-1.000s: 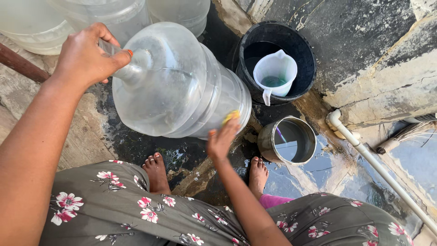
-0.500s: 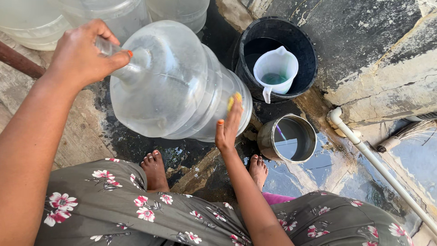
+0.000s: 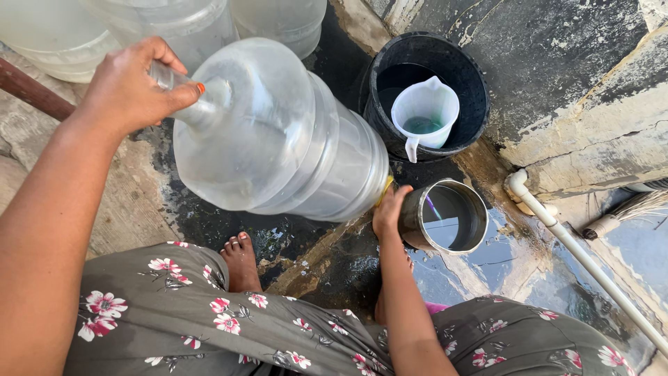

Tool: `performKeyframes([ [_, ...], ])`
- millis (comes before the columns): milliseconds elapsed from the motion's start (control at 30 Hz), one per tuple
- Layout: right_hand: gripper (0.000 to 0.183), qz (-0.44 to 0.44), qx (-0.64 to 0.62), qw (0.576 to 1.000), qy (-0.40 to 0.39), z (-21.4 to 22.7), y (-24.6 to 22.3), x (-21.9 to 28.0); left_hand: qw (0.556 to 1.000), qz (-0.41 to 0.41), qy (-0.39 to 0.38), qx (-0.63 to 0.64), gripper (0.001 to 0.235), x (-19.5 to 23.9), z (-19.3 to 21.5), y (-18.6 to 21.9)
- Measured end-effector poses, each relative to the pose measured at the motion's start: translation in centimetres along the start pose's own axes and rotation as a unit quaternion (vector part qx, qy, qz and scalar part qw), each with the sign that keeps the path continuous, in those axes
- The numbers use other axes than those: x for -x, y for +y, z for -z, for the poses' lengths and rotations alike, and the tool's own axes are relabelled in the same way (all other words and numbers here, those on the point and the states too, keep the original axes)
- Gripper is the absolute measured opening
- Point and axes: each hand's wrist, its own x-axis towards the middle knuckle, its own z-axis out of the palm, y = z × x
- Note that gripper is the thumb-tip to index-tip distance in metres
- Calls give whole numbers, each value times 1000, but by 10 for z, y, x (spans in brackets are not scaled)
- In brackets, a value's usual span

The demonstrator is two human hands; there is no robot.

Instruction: The person scrubs the exterior of a large transparent water dispenser bottle with a yellow sponge, then rinses it by shaking water inside. The cleaned bottle is placed upright among other similar bottles.

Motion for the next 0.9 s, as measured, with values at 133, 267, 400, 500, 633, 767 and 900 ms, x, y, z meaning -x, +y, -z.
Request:
performKeyframes([
  [133, 138, -104, -116, 987, -38, 11, 8, 13, 999, -35, 16, -23, 46, -2, -1, -3],
  [267, 140, -137, -86, 987, -9, 4, -12, 27, 998, 49, -23, -37, 51, -3, 4, 9],
  [400, 142, -111, -61, 990, -61, -1, -44, 29, 988, 139, -35, -65, 59, -7, 9, 15],
  [500, 136, -57, -41, 991, -112, -10, -64, 24, 979, 190, -27, -66, 66, -6, 8, 9],
  [633, 127, 31, 159, 984, -68, -39, -73, 23, 971, 222, -9, -91, 64, -9, 4, -5],
  [767, 123, 181, 322, 924, -97, -81, -80, 46, 966, 230, 5, -122, 59, -19, -5, -15],
  [900, 122, 276, 444, 839, -149, -131, -101, 95, 972, 201, 1, -123, 58, -21, -5, -20],
])
